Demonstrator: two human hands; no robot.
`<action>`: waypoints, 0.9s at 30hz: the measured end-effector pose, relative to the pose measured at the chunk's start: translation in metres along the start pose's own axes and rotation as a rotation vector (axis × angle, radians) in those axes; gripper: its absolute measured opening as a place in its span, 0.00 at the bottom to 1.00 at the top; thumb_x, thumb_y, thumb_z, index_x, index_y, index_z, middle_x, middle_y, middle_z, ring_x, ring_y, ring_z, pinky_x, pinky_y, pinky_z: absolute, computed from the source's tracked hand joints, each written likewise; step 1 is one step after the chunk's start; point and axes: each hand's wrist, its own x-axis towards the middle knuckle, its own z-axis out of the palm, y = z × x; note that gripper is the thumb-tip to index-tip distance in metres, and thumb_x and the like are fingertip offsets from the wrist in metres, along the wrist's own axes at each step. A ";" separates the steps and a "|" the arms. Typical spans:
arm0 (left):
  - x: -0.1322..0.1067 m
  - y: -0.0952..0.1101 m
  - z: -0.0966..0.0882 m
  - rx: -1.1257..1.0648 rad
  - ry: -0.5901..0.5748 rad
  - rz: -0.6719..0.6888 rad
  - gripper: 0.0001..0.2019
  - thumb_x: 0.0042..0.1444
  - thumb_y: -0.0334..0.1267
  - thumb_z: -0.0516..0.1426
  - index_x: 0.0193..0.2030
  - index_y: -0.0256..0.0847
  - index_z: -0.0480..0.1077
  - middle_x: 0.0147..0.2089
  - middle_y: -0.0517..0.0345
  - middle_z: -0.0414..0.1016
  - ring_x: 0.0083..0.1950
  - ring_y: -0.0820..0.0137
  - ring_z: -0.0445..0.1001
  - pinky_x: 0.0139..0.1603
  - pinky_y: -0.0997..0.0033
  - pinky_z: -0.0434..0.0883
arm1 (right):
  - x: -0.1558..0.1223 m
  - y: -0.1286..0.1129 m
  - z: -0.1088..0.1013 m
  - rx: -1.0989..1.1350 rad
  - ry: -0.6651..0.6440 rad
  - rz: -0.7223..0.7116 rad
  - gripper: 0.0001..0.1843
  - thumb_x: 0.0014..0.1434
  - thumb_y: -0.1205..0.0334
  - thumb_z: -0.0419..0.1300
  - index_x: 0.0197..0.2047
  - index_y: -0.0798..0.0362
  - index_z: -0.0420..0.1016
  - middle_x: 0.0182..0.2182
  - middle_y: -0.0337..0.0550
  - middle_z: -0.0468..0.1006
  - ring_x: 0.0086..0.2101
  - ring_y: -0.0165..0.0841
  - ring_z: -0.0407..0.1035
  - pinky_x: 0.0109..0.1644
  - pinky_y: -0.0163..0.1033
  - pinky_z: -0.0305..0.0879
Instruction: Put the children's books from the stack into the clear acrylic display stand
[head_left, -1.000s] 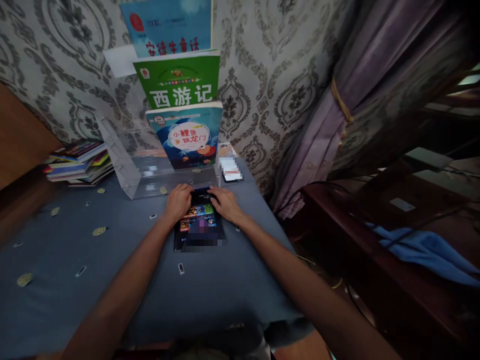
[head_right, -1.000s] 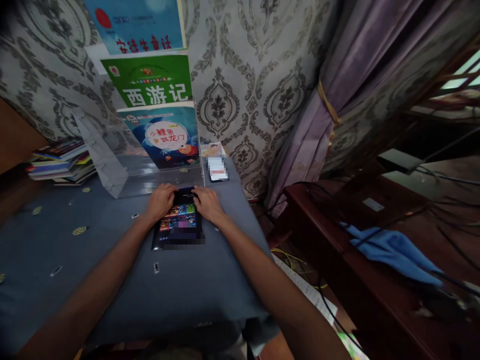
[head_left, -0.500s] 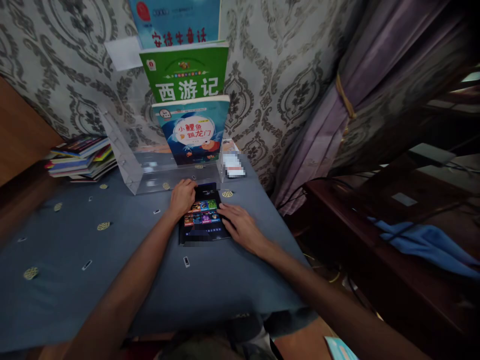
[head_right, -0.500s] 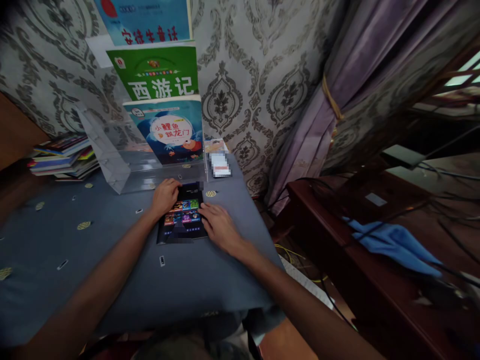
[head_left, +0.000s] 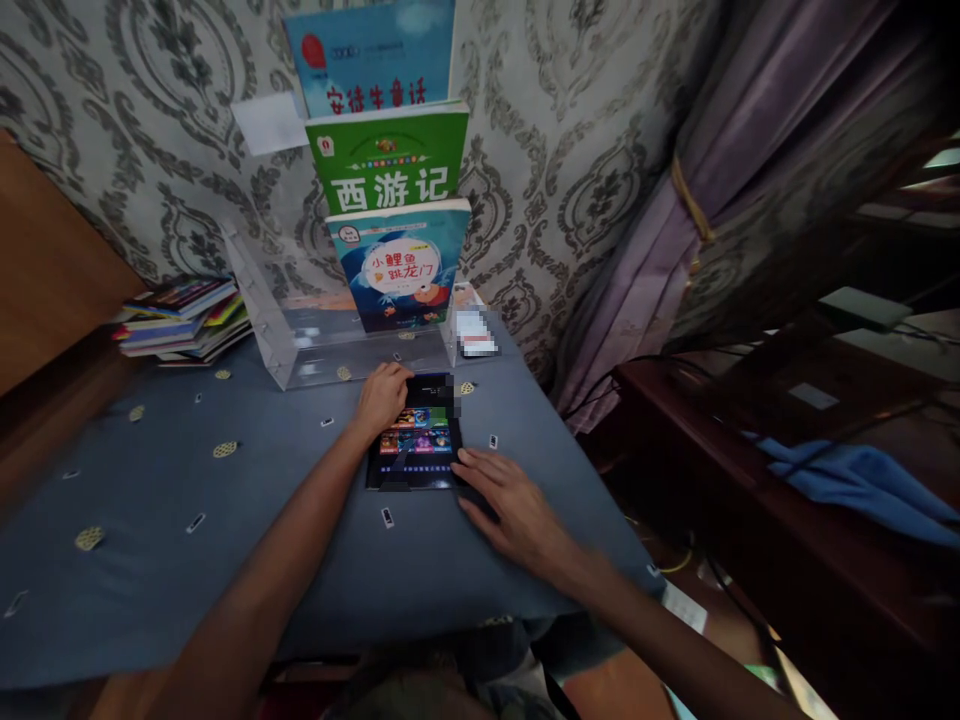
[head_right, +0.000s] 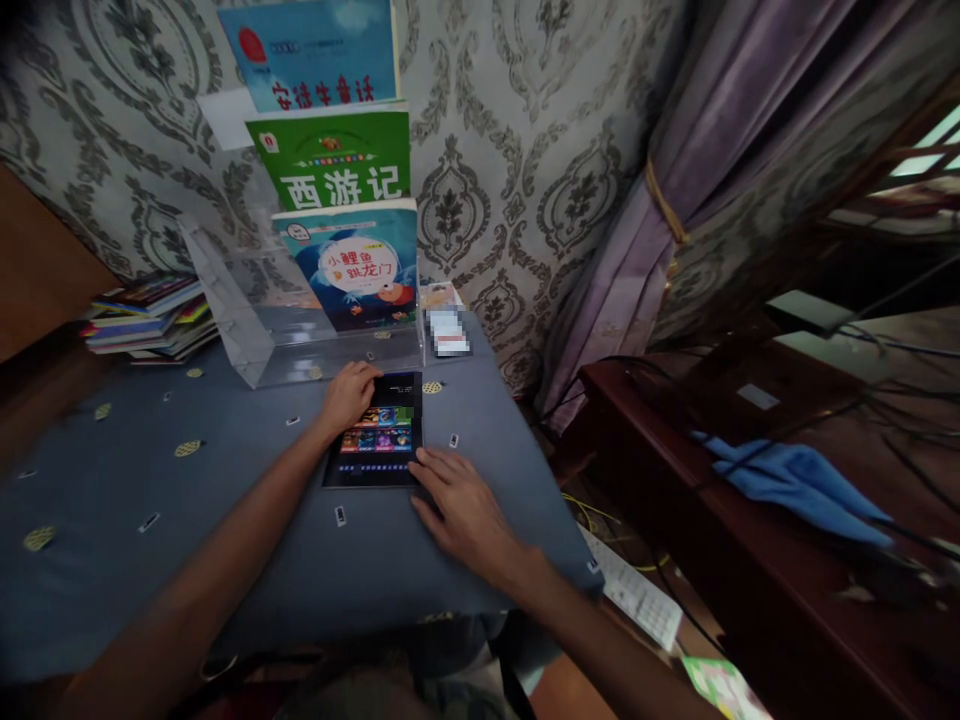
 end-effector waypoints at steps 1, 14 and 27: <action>-0.001 0.000 0.000 -0.006 -0.002 0.009 0.15 0.63 0.27 0.49 0.47 0.40 0.76 0.46 0.51 0.77 0.50 0.61 0.72 0.56 0.58 0.69 | -0.002 -0.003 0.000 -0.001 0.001 -0.001 0.22 0.63 0.62 0.58 0.61 0.47 0.72 0.58 0.52 0.75 0.58 0.45 0.69 0.61 0.60 0.68; -0.010 0.001 0.002 -0.346 0.087 -0.264 0.13 0.58 0.27 0.52 0.43 0.40 0.76 0.47 0.48 0.78 0.54 0.58 0.73 0.63 0.53 0.65 | -0.007 -0.009 0.003 -0.026 0.031 -0.009 0.17 0.64 0.63 0.57 0.55 0.47 0.76 0.54 0.49 0.78 0.55 0.43 0.72 0.57 0.55 0.72; 0.005 -0.018 -0.013 -1.142 0.147 -0.768 0.09 0.49 0.39 0.64 0.35 0.38 0.72 0.27 0.59 0.76 0.29 0.71 0.76 0.31 0.74 0.72 | 0.000 -0.008 -0.003 0.076 0.043 0.009 0.13 0.64 0.65 0.58 0.51 0.49 0.77 0.48 0.48 0.81 0.50 0.40 0.74 0.54 0.49 0.75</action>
